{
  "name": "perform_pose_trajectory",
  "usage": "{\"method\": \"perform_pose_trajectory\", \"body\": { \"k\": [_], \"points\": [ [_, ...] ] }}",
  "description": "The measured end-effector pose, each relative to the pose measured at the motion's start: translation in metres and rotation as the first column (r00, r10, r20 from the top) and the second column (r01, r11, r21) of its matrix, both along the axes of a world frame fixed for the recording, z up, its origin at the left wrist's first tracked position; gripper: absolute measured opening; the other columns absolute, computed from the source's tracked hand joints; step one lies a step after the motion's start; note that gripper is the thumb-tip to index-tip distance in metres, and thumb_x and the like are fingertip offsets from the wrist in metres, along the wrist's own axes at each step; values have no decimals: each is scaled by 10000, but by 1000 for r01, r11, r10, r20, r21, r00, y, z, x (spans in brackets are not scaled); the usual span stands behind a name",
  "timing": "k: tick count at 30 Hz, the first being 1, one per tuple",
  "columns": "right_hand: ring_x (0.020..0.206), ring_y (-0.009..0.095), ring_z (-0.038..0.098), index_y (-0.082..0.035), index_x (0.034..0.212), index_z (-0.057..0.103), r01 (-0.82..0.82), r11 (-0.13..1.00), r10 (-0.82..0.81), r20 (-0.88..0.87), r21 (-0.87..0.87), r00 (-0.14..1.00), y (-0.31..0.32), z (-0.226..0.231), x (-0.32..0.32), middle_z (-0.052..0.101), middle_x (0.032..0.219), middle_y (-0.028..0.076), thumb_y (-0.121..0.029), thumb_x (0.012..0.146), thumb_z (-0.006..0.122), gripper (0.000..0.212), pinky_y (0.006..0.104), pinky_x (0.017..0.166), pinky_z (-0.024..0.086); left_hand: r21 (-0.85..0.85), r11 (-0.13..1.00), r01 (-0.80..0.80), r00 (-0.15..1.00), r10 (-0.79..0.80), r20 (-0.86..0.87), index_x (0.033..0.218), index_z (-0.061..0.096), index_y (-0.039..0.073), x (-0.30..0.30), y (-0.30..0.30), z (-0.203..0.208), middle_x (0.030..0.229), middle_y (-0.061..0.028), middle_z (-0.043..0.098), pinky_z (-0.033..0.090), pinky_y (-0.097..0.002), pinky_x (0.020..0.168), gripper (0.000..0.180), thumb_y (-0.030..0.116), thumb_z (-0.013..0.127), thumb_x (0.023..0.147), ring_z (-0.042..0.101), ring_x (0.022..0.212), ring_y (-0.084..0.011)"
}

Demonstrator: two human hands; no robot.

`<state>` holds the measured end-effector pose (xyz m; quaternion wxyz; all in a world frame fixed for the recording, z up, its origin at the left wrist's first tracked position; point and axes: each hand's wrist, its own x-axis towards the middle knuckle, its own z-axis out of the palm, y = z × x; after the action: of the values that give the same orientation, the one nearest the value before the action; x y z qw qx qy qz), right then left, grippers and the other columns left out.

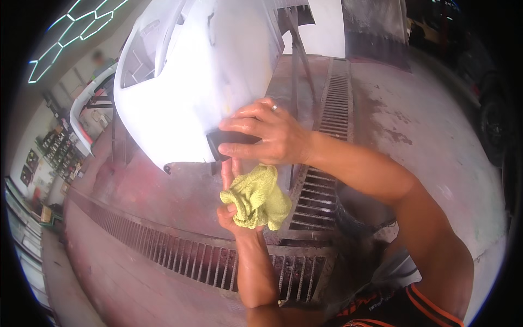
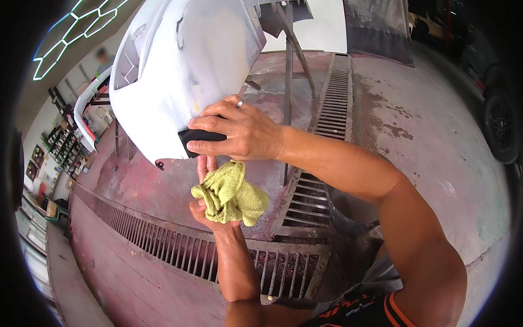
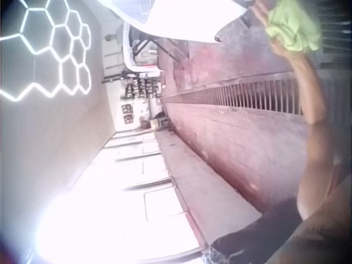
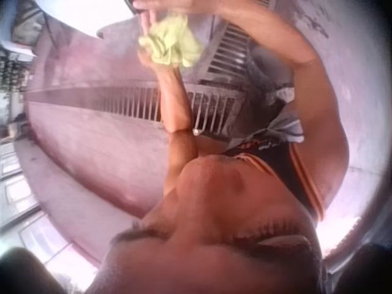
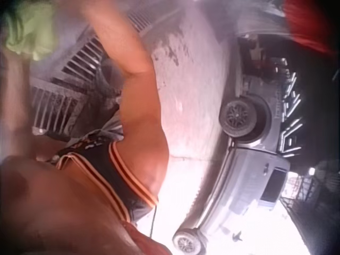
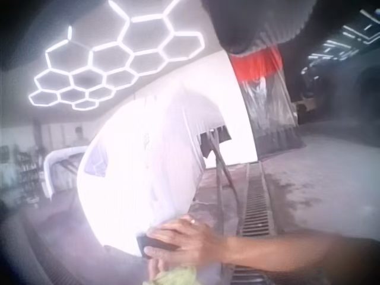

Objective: The person scrubs a white car bumper with a black sanding block and a yellow cloth, then wipes the entire surface clean. The person works on the bumper while it is mounted on a stand in a workshop.

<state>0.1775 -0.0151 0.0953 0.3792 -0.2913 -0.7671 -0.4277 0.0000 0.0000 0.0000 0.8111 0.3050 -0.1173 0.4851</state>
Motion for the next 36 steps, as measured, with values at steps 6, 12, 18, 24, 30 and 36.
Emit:
{"method": "perform_pose_trajectory", "body": {
  "k": [6,12,18,24,30,36],
  "points": [
    [1115,294,592,-184,1214,715,184,976,-206,-221,-117,953,-47,-32,104,634,1283,76,-60,704,836,538,417,880,452,172,981,-90,980,118,-162,1511,321,-31,-4,15,6,1501,-238,395,567,-475,983,917,269,636,703,622,1181,-374],
    [1096,321,584,-149,1220,693,263,743,-341,-9,-616,940,-181,-129,180,600,1292,126,-109,704,861,544,456,897,475,862,499,-90,305,838,-453,1529,372,-7,-41,-3,31,989,-192,732,574,-378,832,989,127,622,582,728,936,-272],
    [1091,324,580,-128,1223,701,267,380,-546,18,-886,837,-253,-220,218,607,1259,126,-157,771,823,468,425,938,492,873,15,487,-275,952,136,1623,183,179,-37,-21,149,773,-168,708,596,-429,670,1138,82,663,596,717,674,-337],
    [1140,326,574,-86,1226,710,121,223,-564,-27,-967,825,-243,-252,198,625,1230,118,-158,802,799,439,427,1010,475,606,-130,785,-313,761,568,1594,190,426,-14,2,234,802,-122,709,586,-409,615,1072,111,752,738,702,653,-285],
    [1152,345,570,-63,1236,699,-12,168,-714,-130,-986,688,-249,-245,206,624,1242,132,-120,801,795,448,434,1026,472,533,-135,835,-221,806,550,1577,224,463,-16,5,201,802,-89,658,607,-394,605,1095,149,819,713,710,707,-264],
    [1162,363,570,-56,1225,702,-29,181,-726,-153,-983,671,-246,-248,211,628,1251,150,-98,786,801,452,438,1037,469,540,-100,836,-206,855,477,1563,302,440,-33,7,159,859,-95,654,607,-433,684,1056,181,817,680,710,753,-280]
  ]
}}
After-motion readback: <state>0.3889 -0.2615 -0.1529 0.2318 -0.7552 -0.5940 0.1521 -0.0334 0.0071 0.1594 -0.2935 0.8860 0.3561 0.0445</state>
